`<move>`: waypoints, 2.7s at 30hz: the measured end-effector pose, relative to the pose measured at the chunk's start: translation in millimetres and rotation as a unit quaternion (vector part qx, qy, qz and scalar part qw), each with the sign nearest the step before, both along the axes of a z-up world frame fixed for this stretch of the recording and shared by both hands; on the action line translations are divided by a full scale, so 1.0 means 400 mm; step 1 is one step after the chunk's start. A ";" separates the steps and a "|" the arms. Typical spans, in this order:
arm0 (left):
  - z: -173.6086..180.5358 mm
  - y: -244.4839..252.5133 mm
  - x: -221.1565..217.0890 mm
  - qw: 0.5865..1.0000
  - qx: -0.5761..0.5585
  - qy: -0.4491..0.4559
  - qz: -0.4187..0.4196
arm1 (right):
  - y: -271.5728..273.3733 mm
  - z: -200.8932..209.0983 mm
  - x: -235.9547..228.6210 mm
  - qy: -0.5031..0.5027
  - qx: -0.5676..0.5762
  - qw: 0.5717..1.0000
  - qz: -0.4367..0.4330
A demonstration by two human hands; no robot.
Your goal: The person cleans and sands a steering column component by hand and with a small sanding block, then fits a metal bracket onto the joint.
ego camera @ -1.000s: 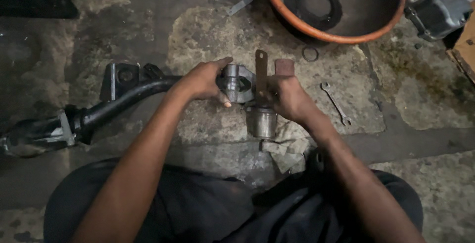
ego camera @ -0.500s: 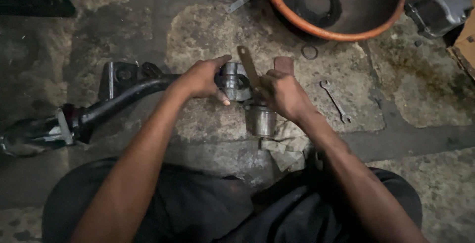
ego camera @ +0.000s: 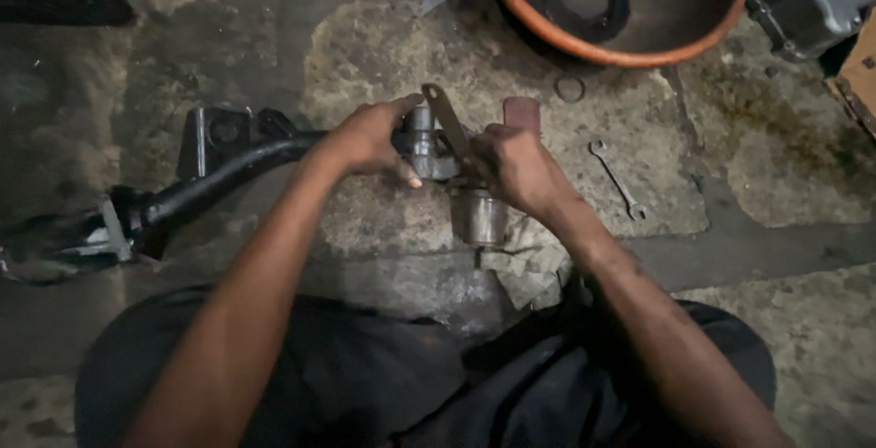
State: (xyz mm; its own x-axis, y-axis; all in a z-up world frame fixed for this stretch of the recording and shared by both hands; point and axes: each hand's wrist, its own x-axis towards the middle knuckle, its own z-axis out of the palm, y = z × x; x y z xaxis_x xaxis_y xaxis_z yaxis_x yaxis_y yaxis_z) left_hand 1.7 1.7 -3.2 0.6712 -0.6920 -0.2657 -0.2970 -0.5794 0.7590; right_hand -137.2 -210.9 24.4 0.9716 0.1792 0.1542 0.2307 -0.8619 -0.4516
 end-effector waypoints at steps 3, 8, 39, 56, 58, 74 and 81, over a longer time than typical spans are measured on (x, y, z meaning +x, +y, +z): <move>-0.014 -0.001 0.008 0.992 -0.034 -0.113 -0.050 | -0.017 -0.027 0.005 0.059 0.040 0.996 -0.054; -0.024 -0.003 0.013 0.996 -0.016 -0.082 -0.041 | -0.099 -0.030 0.039 0.157 0.062 0.976 -0.141; -0.011 0.000 0.002 0.997 -0.030 -0.073 -0.027 | -0.083 -0.036 -0.008 0.135 0.084 0.982 -0.104; -0.043 0.000 0.048 0.997 0.040 -0.068 -0.024 | -0.206 0.057 -0.014 0.151 0.212 0.953 -0.157; -0.053 0.009 0.049 0.995 0.078 -0.052 -0.020 | -0.226 0.036 -0.016 0.102 0.277 0.926 -0.237; -0.006 0.041 0.001 0.988 0.072 -0.131 -0.027 | -0.195 -0.249 0.051 0.148 0.344 0.800 -0.468; -0.011 0.042 -0.017 0.992 0.030 -0.117 -0.027 | -0.164 -0.330 0.090 0.123 0.407 0.771 -0.474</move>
